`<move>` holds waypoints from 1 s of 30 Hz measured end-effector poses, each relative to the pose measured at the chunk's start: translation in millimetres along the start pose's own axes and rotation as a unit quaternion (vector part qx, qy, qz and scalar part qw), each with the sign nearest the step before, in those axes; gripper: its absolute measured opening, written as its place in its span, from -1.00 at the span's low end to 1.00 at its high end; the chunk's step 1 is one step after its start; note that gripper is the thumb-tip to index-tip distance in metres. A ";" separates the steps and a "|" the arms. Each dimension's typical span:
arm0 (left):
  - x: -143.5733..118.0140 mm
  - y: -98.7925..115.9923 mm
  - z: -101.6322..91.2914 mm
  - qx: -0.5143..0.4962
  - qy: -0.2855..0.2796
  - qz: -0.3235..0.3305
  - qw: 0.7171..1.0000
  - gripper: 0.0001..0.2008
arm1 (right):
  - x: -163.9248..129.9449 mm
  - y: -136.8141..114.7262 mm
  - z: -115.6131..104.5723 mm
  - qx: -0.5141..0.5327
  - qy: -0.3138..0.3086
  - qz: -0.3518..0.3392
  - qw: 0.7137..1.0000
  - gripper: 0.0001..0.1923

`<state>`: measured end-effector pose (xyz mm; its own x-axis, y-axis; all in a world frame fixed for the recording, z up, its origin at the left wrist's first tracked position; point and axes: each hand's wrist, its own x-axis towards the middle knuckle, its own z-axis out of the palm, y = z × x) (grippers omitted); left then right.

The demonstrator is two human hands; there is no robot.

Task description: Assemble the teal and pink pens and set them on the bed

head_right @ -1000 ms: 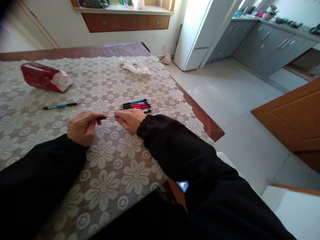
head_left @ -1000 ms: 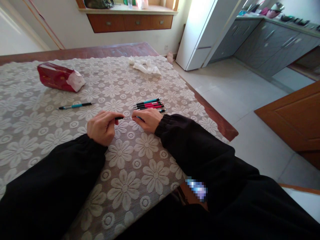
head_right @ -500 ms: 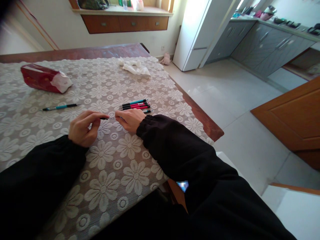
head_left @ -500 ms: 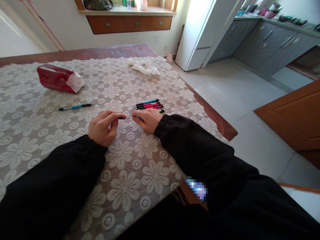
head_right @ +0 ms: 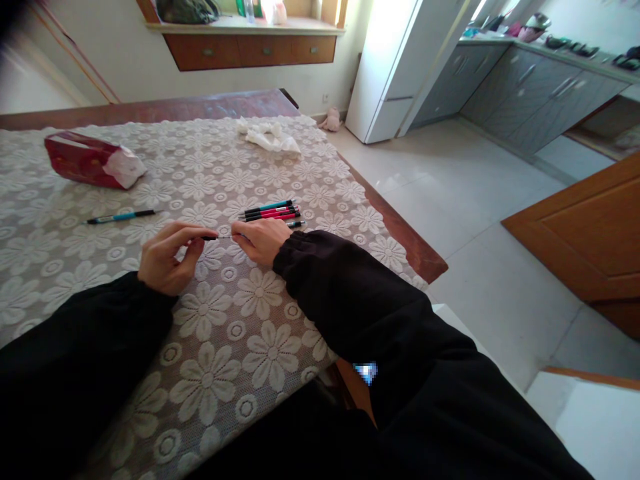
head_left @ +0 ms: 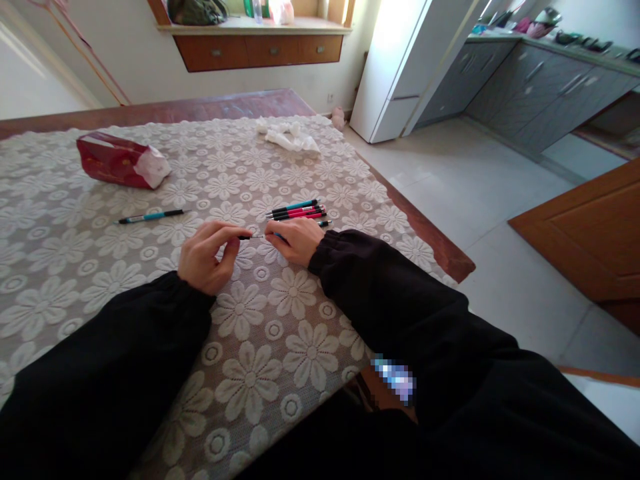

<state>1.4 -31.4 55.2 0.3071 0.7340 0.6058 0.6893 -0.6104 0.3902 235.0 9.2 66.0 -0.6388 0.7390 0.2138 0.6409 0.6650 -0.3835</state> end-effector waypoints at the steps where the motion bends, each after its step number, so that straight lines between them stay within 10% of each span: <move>1: -0.1 -0.4 0.4 0.002 -0.003 0.002 1.000 -0.77 | 0.0 -0.1 0.0 0.000 -0.001 0.000 1.000 -0.70; 30: 0.3 1.5 1.6 -0.007 -0.038 0.004 0.999 -0.81 | 0.9 -0.2 7.3 0.022 -0.004 -0.087 0.996 -0.84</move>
<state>3.6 -31.6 54.9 0.3618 0.7500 0.5538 0.6778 -0.6194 0.3961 231.1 8.9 59.7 -0.7415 0.6125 0.2741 0.5011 0.7771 -0.3808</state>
